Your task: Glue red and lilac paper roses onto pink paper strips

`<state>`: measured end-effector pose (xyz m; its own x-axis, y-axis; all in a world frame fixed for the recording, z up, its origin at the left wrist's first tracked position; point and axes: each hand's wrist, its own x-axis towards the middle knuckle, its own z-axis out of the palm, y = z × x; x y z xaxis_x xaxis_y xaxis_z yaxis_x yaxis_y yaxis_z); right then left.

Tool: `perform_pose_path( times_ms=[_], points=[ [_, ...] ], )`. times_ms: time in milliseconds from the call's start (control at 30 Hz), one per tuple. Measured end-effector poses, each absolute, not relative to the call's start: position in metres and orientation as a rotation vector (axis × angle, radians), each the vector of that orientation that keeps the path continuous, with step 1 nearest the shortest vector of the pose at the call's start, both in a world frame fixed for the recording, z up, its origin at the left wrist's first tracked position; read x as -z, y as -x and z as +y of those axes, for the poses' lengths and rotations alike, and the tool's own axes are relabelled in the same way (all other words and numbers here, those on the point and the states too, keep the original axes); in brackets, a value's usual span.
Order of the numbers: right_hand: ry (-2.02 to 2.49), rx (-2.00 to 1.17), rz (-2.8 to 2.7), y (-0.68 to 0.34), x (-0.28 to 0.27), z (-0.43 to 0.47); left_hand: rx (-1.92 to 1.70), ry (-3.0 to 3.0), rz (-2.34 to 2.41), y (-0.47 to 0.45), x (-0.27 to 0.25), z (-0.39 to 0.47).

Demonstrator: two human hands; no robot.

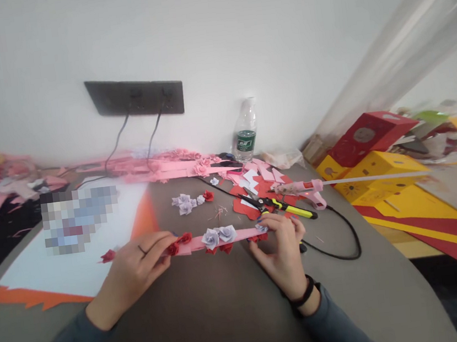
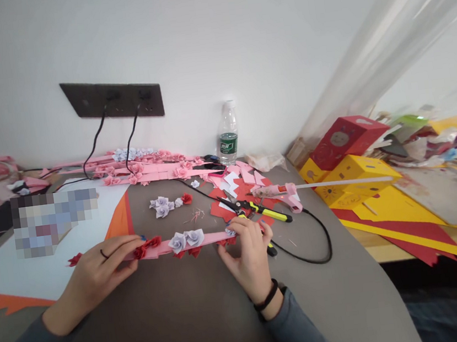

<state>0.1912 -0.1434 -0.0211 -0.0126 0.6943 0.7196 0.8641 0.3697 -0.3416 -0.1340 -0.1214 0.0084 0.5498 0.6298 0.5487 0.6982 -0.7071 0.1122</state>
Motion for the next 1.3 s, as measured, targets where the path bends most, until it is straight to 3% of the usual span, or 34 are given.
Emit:
perform_pose_path(
  times_ms=[1300],
  points=[
    [1.417,0.147,-1.84,-0.19,0.034,-0.139,0.969,2.579,-0.93,0.13,0.004,-0.106]
  ],
)
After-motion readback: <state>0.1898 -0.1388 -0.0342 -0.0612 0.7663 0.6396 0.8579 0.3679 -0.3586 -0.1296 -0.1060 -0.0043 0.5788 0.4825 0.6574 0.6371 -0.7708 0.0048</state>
